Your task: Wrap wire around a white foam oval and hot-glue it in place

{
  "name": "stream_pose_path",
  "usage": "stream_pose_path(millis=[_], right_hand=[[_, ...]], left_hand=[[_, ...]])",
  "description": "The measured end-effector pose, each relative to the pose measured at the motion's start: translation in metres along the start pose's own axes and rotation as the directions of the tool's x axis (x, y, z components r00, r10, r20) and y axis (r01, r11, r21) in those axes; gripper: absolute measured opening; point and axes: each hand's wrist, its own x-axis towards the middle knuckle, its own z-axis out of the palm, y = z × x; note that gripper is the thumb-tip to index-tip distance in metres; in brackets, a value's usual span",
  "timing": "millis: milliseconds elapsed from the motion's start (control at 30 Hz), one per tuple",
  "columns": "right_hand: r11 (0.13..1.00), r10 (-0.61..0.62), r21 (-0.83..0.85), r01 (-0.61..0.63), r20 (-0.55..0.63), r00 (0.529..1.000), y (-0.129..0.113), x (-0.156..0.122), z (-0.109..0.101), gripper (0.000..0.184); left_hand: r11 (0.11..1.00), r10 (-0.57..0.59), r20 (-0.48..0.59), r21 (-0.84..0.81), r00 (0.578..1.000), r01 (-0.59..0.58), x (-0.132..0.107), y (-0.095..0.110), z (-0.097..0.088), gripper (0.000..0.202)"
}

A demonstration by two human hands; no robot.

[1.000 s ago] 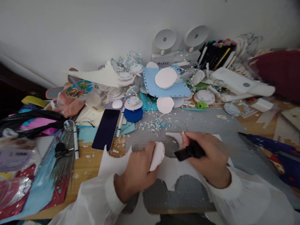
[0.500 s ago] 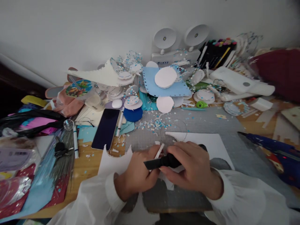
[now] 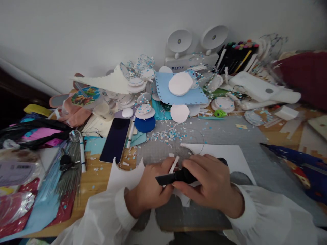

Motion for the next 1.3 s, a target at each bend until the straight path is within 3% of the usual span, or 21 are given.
stream_pose_path(millis=[333, 500, 700, 833, 967, 1067, 1133, 1300], right_hand=[[0.999, -0.005, -0.049, 0.003, -0.042, 0.999, 0.003, 0.000, -0.004, 0.041], [0.998, 0.003, -0.063, -0.006, -0.046, 0.999, 0.008, -0.001, -0.003, 0.041], [1.000, -0.010, -0.026, 0.009, -0.023, 1.000, 0.002, 0.000, -0.002, 0.040], [0.999, -0.005, -0.043, 0.004, -0.026, 1.000, 0.002, 0.000, -0.003, 0.040], [0.986, 0.096, -0.122, -0.110, -0.116, 0.989, 0.022, -0.001, -0.005, 0.032], [0.959, 0.214, -0.141, -0.246, -0.208, 0.954, 0.038, -0.002, -0.006, 0.029], [0.932, 0.309, -0.128, -0.339, -0.208, 0.928, 0.045, -0.003, -0.007, 0.031], [0.792, 0.570, -0.154, -0.591, -0.161, 0.806, 0.055, 0.001, -0.013, 0.038]], left_hand=[[0.994, 0.112, -0.053, 0.014, 0.992, -0.111, -0.001, 0.000, 0.001, 0.031], [0.995, 0.096, -0.035, 0.007, 0.995, -0.096, 0.001, -0.001, 0.000, 0.032], [0.984, 0.114, -0.028, 0.140, 0.993, -0.109, -0.001, -0.002, 0.001, 0.041], [0.987, 0.119, -0.030, 0.112, 0.992, -0.115, -0.001, -0.001, 0.001, 0.031], [0.996, 0.084, -0.055, 0.016, 0.995, -0.084, 0.001, 0.008, -0.004, 0.020], [0.999, 0.017, -0.046, -0.047, 0.999, -0.019, 0.001, 0.013, -0.009, 0.016], [0.998, -0.021, -0.038, -0.064, 0.999, 0.018, 0.001, 0.013, -0.011, 0.018], [0.989, 0.033, -0.089, -0.138, 0.995, -0.046, -0.003, 0.001, -0.008, 0.059]])
